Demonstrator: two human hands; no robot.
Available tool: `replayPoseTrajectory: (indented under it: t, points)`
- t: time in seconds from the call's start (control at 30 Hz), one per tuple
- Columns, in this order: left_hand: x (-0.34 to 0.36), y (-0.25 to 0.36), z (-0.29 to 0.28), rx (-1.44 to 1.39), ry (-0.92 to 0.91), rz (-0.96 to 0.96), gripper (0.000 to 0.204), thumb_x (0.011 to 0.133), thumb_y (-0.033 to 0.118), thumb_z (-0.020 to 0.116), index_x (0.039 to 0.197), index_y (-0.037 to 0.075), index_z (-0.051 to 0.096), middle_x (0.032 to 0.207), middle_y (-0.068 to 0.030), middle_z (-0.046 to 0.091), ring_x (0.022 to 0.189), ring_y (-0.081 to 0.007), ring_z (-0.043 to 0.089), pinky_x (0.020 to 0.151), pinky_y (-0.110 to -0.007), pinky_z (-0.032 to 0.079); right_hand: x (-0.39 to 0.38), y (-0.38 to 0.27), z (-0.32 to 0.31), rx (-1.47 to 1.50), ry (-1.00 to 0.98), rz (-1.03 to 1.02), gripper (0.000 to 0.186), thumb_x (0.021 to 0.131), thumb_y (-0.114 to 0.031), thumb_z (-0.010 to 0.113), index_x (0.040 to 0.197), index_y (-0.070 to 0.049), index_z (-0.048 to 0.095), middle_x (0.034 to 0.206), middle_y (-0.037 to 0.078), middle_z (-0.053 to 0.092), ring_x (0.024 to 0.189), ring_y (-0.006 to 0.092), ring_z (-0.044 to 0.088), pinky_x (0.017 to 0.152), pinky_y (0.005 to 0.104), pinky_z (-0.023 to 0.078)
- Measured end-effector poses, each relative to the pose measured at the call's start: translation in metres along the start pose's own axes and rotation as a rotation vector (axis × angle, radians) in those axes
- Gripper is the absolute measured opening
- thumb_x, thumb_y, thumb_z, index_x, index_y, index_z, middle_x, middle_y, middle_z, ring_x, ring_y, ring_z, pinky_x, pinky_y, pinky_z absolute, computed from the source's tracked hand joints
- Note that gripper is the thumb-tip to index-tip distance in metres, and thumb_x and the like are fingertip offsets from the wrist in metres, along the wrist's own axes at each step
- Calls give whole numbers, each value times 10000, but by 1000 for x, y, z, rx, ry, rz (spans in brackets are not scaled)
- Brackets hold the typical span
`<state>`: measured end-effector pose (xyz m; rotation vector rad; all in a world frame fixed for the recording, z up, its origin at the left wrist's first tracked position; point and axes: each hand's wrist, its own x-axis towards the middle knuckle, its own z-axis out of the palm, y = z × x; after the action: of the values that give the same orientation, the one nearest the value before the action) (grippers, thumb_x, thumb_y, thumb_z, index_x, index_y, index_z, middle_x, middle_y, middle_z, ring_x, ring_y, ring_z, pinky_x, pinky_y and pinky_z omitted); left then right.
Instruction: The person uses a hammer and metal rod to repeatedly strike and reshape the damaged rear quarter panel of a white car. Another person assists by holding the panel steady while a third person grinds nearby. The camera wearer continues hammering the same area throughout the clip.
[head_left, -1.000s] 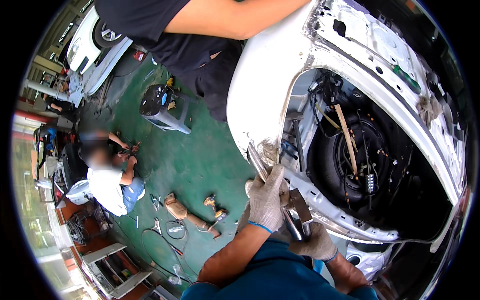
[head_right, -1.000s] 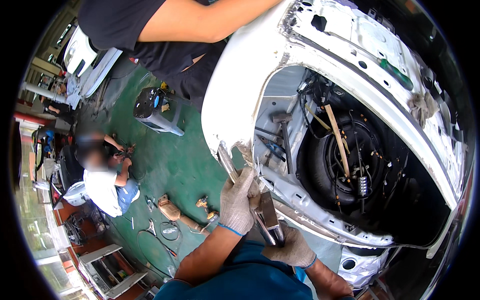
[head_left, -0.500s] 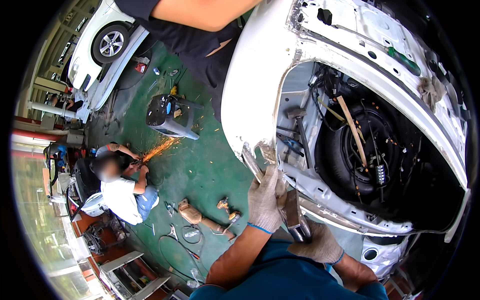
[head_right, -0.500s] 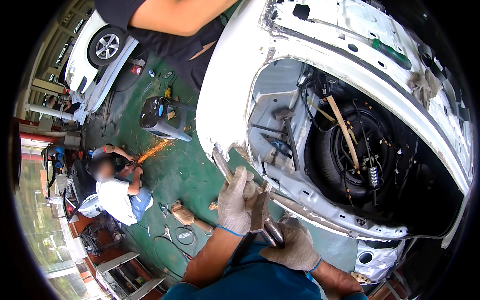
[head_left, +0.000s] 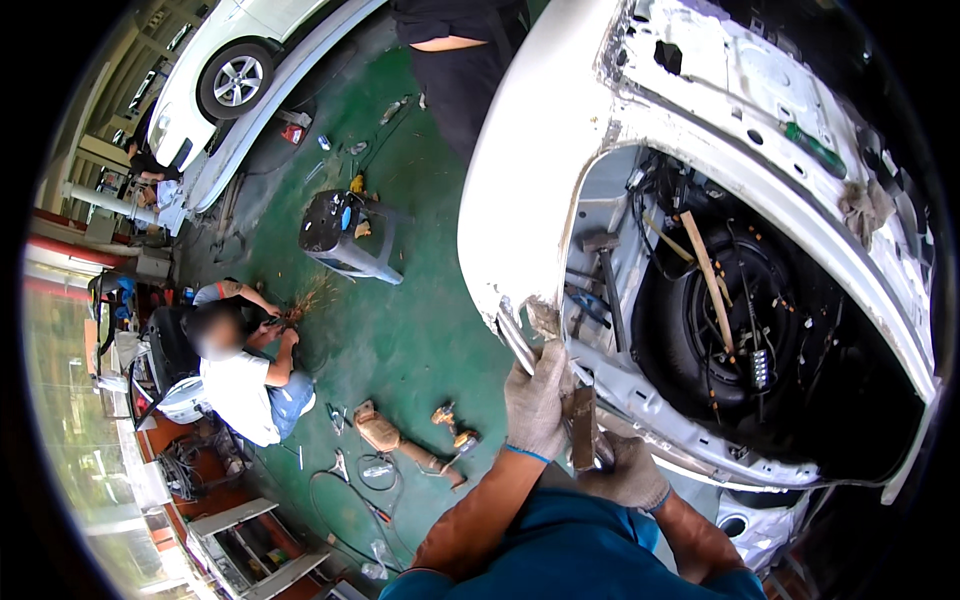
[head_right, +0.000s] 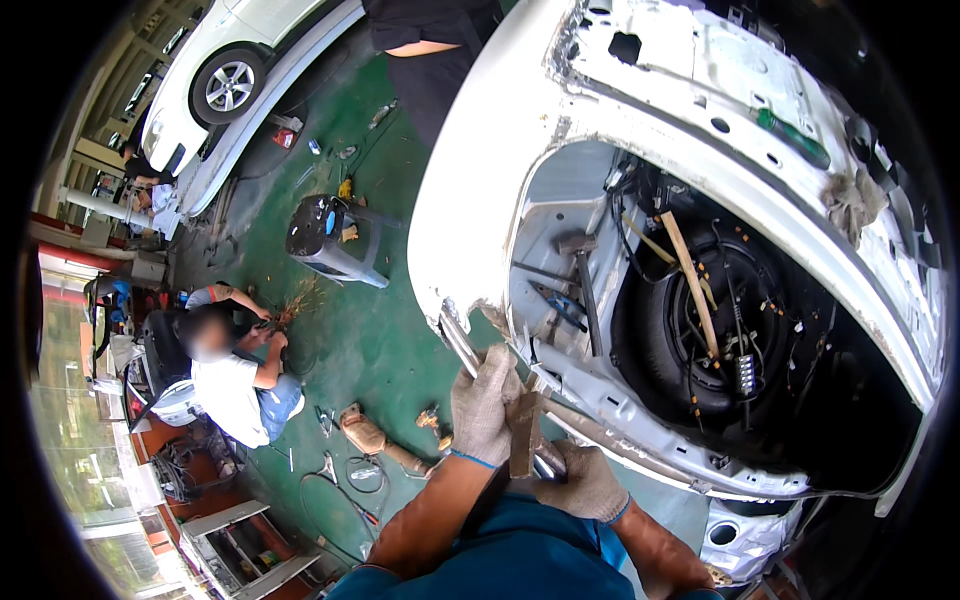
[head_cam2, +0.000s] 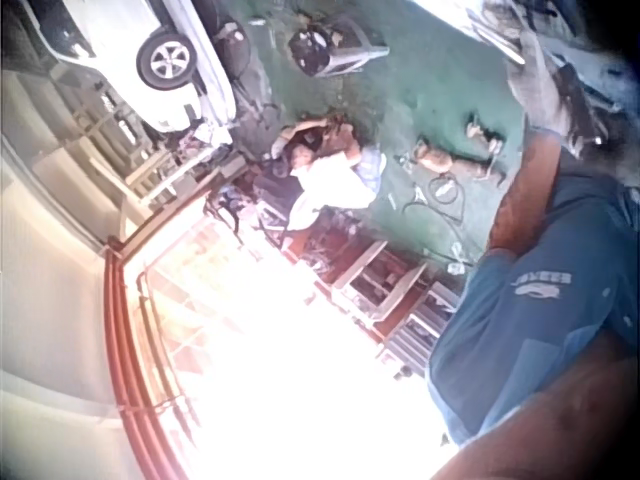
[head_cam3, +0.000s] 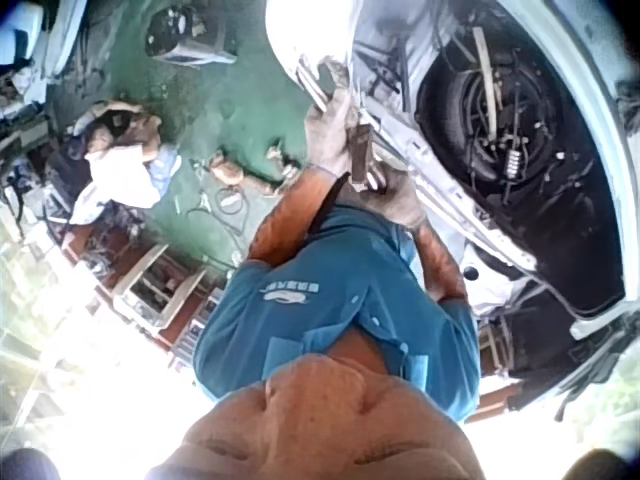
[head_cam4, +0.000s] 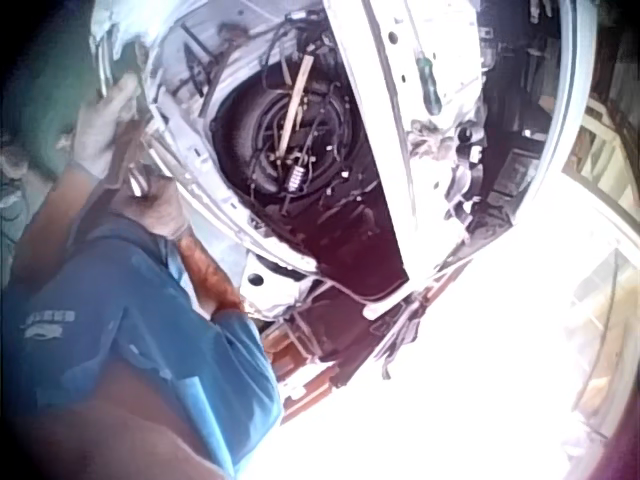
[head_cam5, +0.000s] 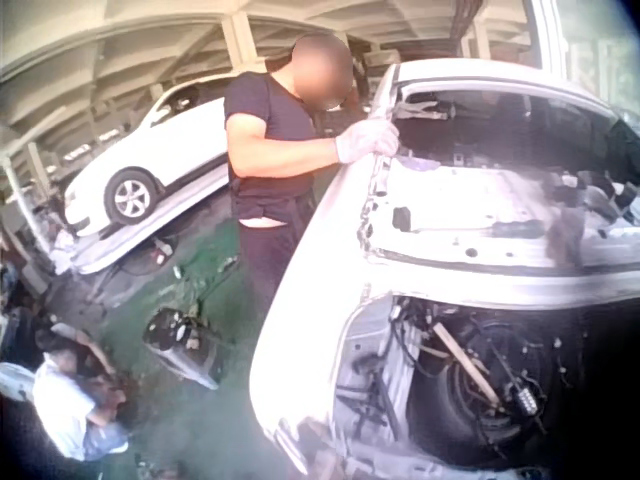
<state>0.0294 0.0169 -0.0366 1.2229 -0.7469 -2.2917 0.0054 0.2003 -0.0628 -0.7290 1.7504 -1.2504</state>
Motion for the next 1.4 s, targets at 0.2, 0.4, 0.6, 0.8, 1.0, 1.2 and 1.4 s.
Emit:
replayPoseTrajectory:
  t: [0.2, 0.4, 0.6, 0.8, 1.0, 1.2, 1.4]
  points:
    - [-9, 1, 10, -105, 33, -92, 225, 1043, 240, 685, 921, 115, 543, 675, 18, 455, 529, -97, 428, 477, -288, 434, -22, -47, -26, -10, -78, 160, 510, 767, -155, 845, 1241, -24, 710, 1049, 77, 761, 965, 102, 654, 922, 322, 541]
    - [-19, 8, 6, -147, -47, -86, 111, 1038, 151, 661, 989, 122, 566, 711, 8, 497, 542, -109, 485, 486, -295, 504, -34, -24, -20, -67, -105, 193, 515, 800, -310, 850, 1215, -32, 723, 945, 97, 723, 916, 141, 653, 884, 320, 519]
    - [-35, -28, 2, -101, -138, -211, 165, 1053, 159, 623, 920, 100, 545, 758, -21, 498, 643, -188, 567, 625, -441, 618, -64, -30, -49, -77, -170, 341, 716, 824, -383, 882, 1407, -42, 642, 1104, 86, 747, 981, 151, 670, 949, 292, 516]
    - [-58, -55, -27, -164, -182, -341, 116, 1042, 139, 642, 962, 61, 610, 846, -64, 608, 732, -218, 615, 722, -418, 580, -117, -40, -49, 228, -82, 149, 573, 829, -169, 829, 1357, -13, 675, 877, 28, 707, 732, 104, 610, 637, 293, 497]
    - [-140, -35, 13, -108, -173, -302, 239, 1095, 227, 551, 901, 102, 613, 735, -28, 549, 698, -213, 588, 789, -430, 579, -151, -29, -57, 228, -89, 187, 580, 867, -280, 869, 1330, 16, 683, 964, 38, 716, 813, 110, 620, 710, 294, 509]
    - [-155, -53, 1, -187, -209, -259, 294, 1105, 285, 548, 882, 94, 564, 772, -16, 536, 727, -200, 543, 769, -378, 535, -176, -18, -65, 148, 4, 148, 576, 919, -436, 826, 1285, -5, 719, 957, 50, 732, 801, 112, 622, 694, 309, 515]
    - [-155, -43, -36, -160, 14, -36, 362, 1059, 416, 613, 859, 120, 558, 742, -22, 491, 710, -223, 475, 882, -515, 483, -157, 51, -74, 290, 212, 236, 551, 974, -479, 746, 1164, 38, 733, 857, 76, 755, 774, 121, 670, 715, 309, 541]
